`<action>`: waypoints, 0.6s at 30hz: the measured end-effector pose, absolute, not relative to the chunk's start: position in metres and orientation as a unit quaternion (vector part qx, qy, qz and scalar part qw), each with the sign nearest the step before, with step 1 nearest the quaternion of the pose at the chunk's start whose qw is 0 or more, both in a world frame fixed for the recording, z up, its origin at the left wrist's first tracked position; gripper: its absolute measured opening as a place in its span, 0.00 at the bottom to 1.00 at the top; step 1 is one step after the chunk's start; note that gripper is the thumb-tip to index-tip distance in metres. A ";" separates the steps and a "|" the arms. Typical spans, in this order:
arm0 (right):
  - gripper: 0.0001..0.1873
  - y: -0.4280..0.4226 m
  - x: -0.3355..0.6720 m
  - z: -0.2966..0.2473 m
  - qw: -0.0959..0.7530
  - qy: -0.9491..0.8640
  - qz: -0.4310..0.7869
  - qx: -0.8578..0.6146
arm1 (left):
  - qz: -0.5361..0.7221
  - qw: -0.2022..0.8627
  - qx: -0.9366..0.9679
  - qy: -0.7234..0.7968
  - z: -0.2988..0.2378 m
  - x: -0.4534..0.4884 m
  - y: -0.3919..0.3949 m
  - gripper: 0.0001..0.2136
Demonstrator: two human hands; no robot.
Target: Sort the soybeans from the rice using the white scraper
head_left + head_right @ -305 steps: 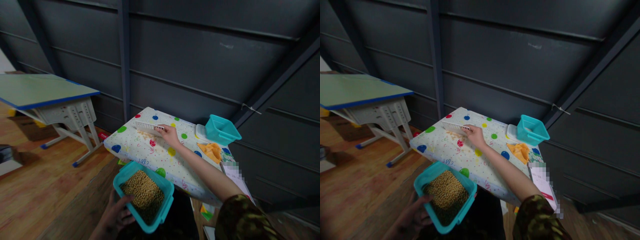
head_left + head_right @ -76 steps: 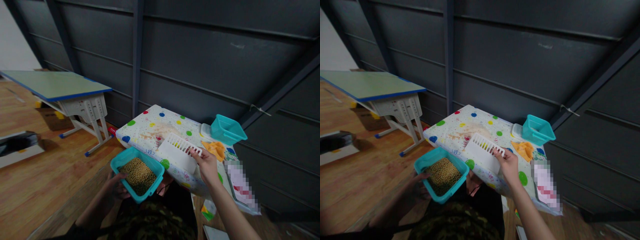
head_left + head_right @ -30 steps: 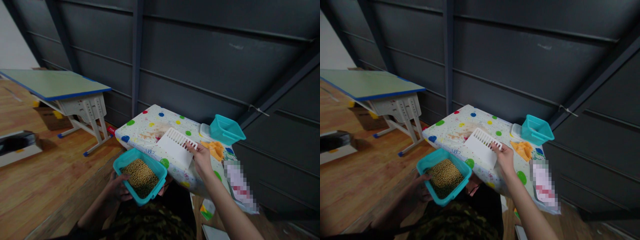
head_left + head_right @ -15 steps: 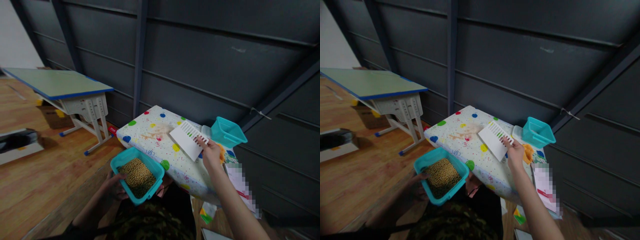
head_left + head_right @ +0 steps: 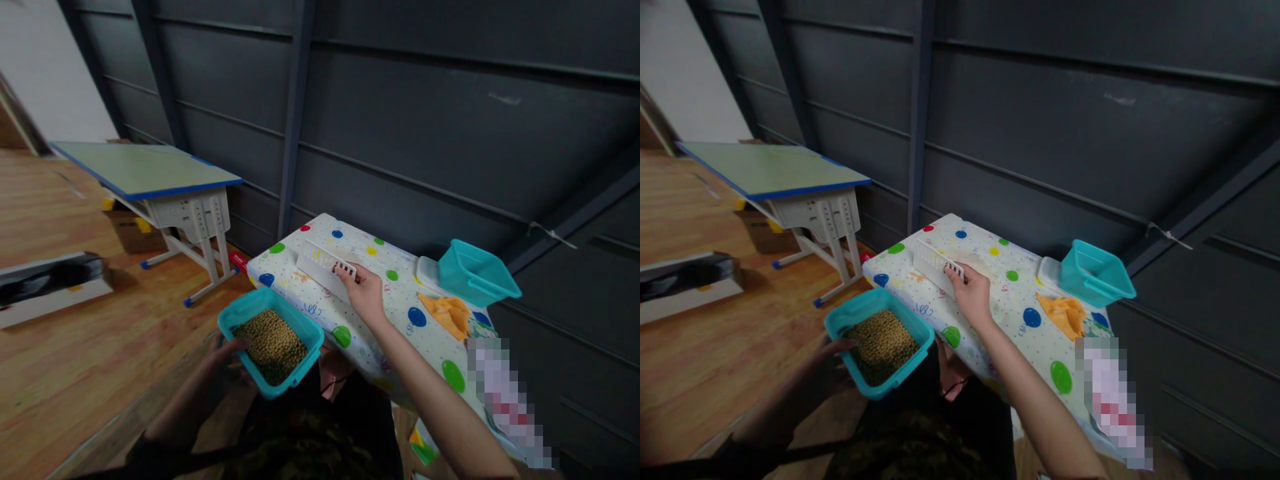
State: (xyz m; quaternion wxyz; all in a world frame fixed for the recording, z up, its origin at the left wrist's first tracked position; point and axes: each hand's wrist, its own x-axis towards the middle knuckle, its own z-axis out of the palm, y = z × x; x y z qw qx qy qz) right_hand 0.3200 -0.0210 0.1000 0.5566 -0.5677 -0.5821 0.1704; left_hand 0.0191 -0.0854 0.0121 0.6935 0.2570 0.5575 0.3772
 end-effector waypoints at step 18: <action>0.19 -0.030 0.305 0.099 0.583 -0.563 0.201 -0.550 | 0.385 0.698 0.256 0.547 0.010 0.011 -0.087 0.35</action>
